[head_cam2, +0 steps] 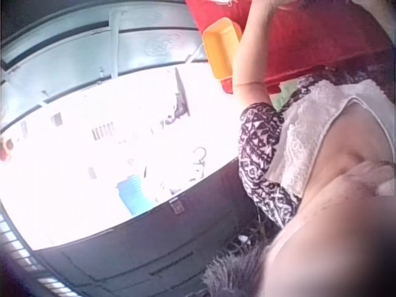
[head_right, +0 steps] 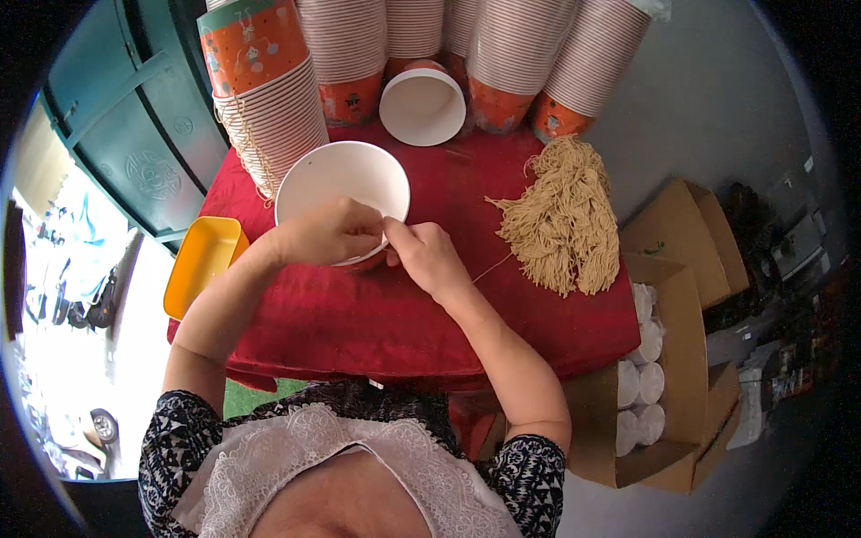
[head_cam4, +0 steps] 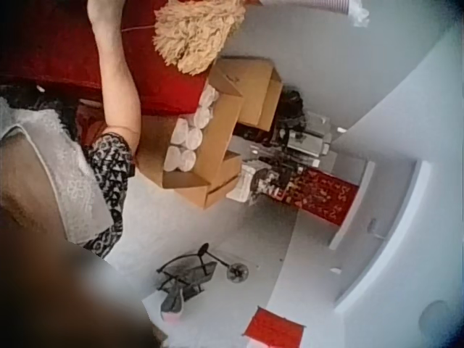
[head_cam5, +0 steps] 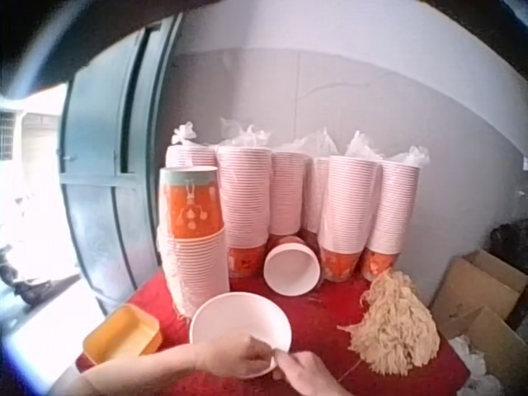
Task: Attaching string handles to large paper tubs by threading them through pre-drilled holes and knotting them.
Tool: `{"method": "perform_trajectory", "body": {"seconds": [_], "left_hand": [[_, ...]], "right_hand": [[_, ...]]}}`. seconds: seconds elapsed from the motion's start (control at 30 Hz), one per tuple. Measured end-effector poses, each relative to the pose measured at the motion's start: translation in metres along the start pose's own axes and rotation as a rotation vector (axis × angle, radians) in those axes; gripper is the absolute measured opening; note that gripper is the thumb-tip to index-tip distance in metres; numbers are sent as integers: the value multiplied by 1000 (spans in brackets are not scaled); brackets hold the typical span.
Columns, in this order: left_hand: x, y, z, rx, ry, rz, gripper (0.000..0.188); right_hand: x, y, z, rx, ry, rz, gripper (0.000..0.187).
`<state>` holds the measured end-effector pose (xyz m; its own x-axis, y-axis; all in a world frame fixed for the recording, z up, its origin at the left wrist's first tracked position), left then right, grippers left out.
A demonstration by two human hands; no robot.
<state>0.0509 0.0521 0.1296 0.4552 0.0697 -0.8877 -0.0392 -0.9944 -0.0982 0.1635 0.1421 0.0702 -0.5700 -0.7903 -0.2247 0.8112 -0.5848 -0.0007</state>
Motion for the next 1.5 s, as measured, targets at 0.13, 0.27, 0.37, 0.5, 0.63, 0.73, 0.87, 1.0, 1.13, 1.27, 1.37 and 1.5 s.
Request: {"method": "perform_trajectory", "body": {"seconds": [0.13, 0.27, 0.37, 0.5, 0.63, 0.73, 0.87, 1.0, 1.13, 1.27, 1.37, 1.5], "left_hand": [[0, 8, -1, -35, 70, -59, 14], [-6, 10, 9, -128, 106, -194, 15], [-1, 9, 21, -204, 128, -217, 15], [16, 5, 35, -328, 104, -313, 18], [36, 7, 49, -379, 192, -374, 22], [50, 6, 56, -411, 246, -391, 21], [64, 1, 62, -392, 271, -457, 19], [82, -3, 74, -363, 338, -428, 17], [91, -5, 76, -282, 424, -549, 15], [94, 1, 88, -480, 769, -443, 13], [92, 2, 80, -515, 1030, -331, 13], [95, 0, 78, -536, 910, -314, 17]], "right_hand": [[1, 3, 14, 14, -14, 85, 32], [-2, -13, 3, -35, 72, 74, 36], [6, -28, -4, -76, 34, 89, 36], [12, -48, -24, -162, -9, 57, 35], [16, -57, -41, -126, -6, 68, 32], [17, -61, -52, -102, -15, 85, 32], [15, -65, -67, -43, 180, 69, 34], [13, -61, -64, 78, 531, 103, 39], [8, -53, -54, 113, 714, 75, 41], [14, -50, -43, 144, 777, 72, 40], [12, -49, -44, 155, 772, 68, 39], [12, -51, -48, 137, 778, 73, 40]]}}
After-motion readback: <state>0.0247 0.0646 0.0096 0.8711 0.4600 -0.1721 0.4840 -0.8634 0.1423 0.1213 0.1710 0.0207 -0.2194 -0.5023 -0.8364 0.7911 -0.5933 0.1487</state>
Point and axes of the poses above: each hand's wrist, its own y-axis away from the middle knuckle, its own x-axis out of the palm, z = x × y, the point moved 5 cm from there along -y, towards the middle knuckle, and after that the axes turned 3 degrees about -x, right-handed, at the moved point
